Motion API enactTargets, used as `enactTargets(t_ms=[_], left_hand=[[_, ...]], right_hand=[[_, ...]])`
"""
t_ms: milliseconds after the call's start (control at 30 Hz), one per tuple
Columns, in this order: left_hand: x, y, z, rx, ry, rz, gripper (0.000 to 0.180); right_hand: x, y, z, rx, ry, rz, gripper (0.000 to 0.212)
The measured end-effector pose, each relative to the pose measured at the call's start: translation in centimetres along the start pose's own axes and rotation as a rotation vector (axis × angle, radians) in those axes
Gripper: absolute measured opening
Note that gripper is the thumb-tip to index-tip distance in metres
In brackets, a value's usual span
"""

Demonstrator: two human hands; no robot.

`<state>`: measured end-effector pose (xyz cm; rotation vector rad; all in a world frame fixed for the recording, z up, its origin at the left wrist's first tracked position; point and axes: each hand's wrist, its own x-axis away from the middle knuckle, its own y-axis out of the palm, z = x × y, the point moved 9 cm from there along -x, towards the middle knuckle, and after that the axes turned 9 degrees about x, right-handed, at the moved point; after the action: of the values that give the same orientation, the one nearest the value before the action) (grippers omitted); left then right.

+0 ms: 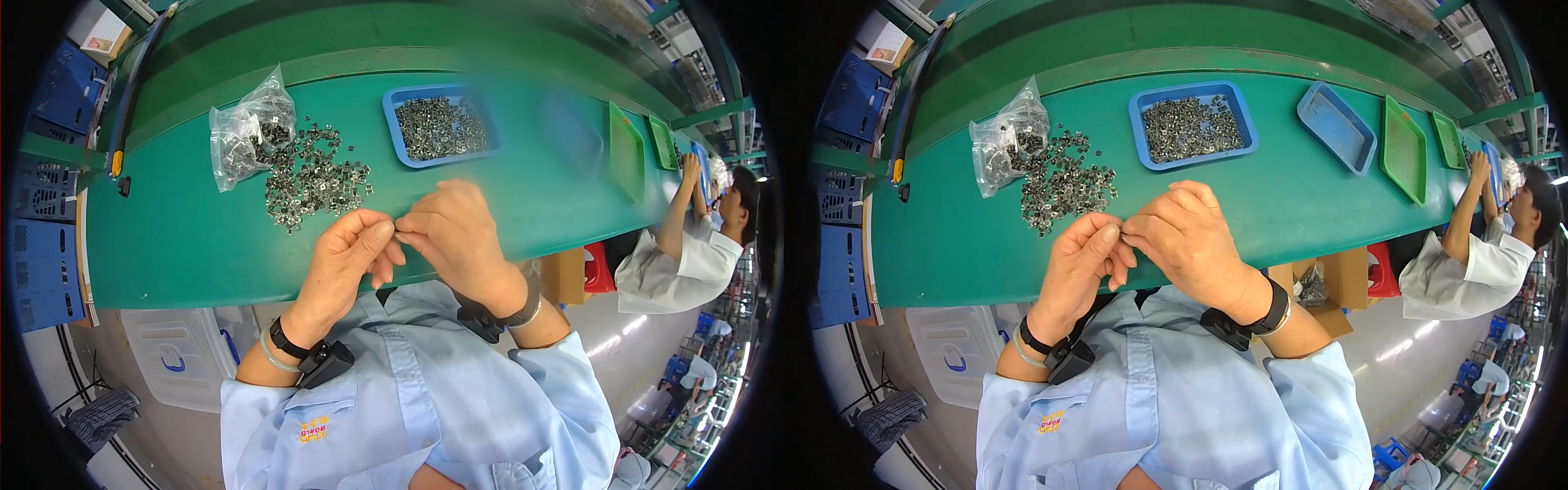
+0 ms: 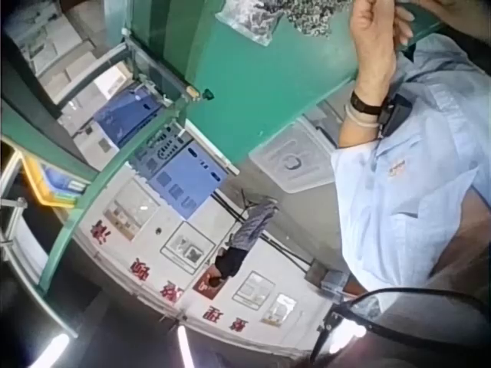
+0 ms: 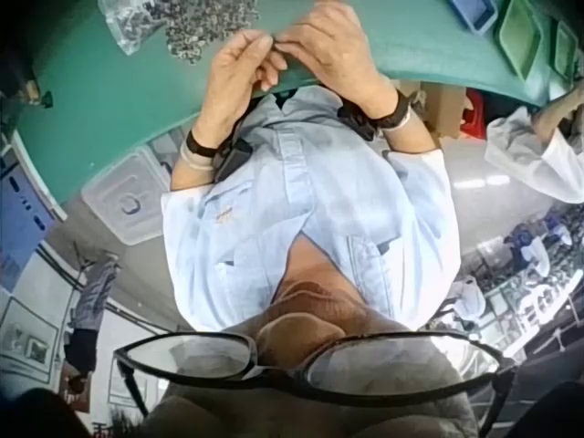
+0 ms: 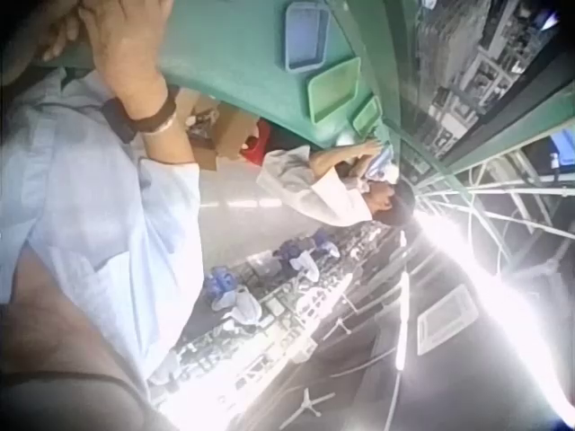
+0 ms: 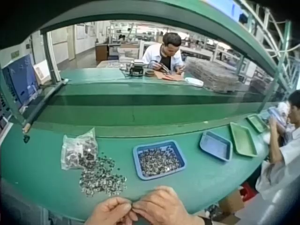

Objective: The person picks up a small metal component from a pile on the table, inspects it, and places it into a blue tray, repeating this process for several components.

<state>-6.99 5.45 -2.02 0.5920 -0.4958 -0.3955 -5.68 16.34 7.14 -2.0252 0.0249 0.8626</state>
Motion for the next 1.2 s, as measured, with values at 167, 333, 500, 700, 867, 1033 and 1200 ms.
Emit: enactTargets(t_ms=[167, 333, 500, 700, 867, 1033, 1200], left_hand=[[0.0, 0.2, -0.4, 0.060, -0.038, -0.029, 0.019], [-0.2, 0.0, -0.6, 0.044, -0.018, -0.040, 0.018], [-0.2, 0.3, -1.0, 0.109, -0.022, -0.097, 0.017], [-0.7, 0.2, -2.0, 0.213, -0.004, -0.151, 0.018], [-0.8, -0.1, -1.3, 0.004, -0.018, -0.058, 0.017], [-0.2, 0.3, -0.2, -0.071, 0.008, -0.026, 0.018], [0.3, 1.4, -0.6, 0.208, -0.055, -0.158, 0.017]], right_hand=[[0.4, 0.1, 0.2, -0.047, 0.009, 0.007, 0.021], [0.7, 0.2, 0.6, -0.139, 0.070, -0.003, 0.018], [0.8, 0.2, 0.4, -0.186, 0.089, -0.005, 0.017], [1.5, 1.0, 0.9, -0.250, 0.113, -0.001, 0.018], [1.3, 0.7, 1.1, -0.163, 0.097, -0.023, 0.019], [1.3, 0.4, 1.1, -0.185, 0.106, -0.005, 0.018], [2.1, 1.0, 2.1, -0.449, 0.259, -0.017, 0.017]])
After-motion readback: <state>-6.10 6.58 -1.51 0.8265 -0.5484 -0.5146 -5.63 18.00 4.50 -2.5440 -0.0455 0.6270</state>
